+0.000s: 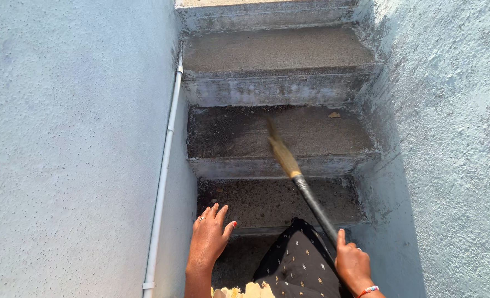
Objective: The person sweeps concrete stairs with a broom, moving dirt and debris from the steps.
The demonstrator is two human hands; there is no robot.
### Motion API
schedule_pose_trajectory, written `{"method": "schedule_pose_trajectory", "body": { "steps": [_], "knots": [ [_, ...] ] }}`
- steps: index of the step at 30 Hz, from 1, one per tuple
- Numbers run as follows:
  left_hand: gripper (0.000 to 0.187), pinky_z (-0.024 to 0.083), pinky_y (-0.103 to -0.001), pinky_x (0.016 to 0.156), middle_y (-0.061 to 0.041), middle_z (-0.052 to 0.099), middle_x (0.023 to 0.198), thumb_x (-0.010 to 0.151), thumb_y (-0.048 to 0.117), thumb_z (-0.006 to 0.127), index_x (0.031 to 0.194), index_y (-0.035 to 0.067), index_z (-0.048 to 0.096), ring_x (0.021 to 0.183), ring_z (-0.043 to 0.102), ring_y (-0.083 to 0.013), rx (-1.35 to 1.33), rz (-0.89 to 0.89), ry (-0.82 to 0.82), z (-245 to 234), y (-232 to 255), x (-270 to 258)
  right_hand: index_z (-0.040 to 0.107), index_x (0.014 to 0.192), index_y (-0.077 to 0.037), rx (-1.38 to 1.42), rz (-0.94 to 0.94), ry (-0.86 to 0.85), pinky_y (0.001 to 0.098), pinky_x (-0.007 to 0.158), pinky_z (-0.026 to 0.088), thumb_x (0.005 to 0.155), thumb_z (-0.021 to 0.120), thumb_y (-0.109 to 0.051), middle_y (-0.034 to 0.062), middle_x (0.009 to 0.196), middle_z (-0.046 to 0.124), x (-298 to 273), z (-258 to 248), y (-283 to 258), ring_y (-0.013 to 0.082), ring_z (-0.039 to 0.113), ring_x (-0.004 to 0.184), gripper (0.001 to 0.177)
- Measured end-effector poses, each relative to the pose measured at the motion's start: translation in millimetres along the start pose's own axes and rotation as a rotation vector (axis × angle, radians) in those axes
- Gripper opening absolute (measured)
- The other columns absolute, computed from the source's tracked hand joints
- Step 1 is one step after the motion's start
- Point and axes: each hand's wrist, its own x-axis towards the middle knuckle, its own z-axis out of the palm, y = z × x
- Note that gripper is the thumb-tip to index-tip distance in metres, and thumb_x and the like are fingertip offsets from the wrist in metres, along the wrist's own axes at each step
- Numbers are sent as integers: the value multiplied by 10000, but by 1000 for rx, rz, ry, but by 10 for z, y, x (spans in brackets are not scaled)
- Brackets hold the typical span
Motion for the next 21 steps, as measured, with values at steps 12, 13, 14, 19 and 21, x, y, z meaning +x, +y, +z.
{"method": "schedule_pose_trajectory", "body": {
  "steps": [12,13,14,19,21],
  "knots": [
    [601,302,-482,1196,-117,456,1536,946,492,609,1452,180,521,1466,360,-309,24,48,-12,28,68,78,437,1530,-362,57,266,56,390,783,619,783,759,-281,46,966,705,-56,-800,632,249,747,859,818],
    [604,300,-482,1197,-117,453,1537,946,497,609,1453,182,519,1467,356,-312,22,39,-24,42,53,72,429,1563,-344,49,364,27,397,801,626,813,756,-322,57,1003,723,28,-770,833,265,755,895,819],
    [607,297,-483,1197,-117,450,1537,946,503,609,1455,184,517,1468,352,-315,20,29,-37,50,37,60,397,1595,-289,90,419,-31,413,794,628,836,746,-325,90,1002,744,137,-726,1034,281,761,897,836],
    [570,285,-489,1208,-108,456,1540,955,474,602,1449,196,533,1475,356,-299,14,-4,-65,43,20,-11,232,1655,-100,298,472,-238,465,806,639,851,745,-342,178,1084,773,779,-261,1331,343,776,936,983],
    [565,287,-487,1211,-109,457,1539,956,469,603,1446,196,536,1477,357,-296,13,-23,-62,9,-5,-13,197,1645,-104,241,353,-263,463,831,628,854,736,-380,175,1095,758,848,-62,1022,344,757,975,997]
  ]
}}
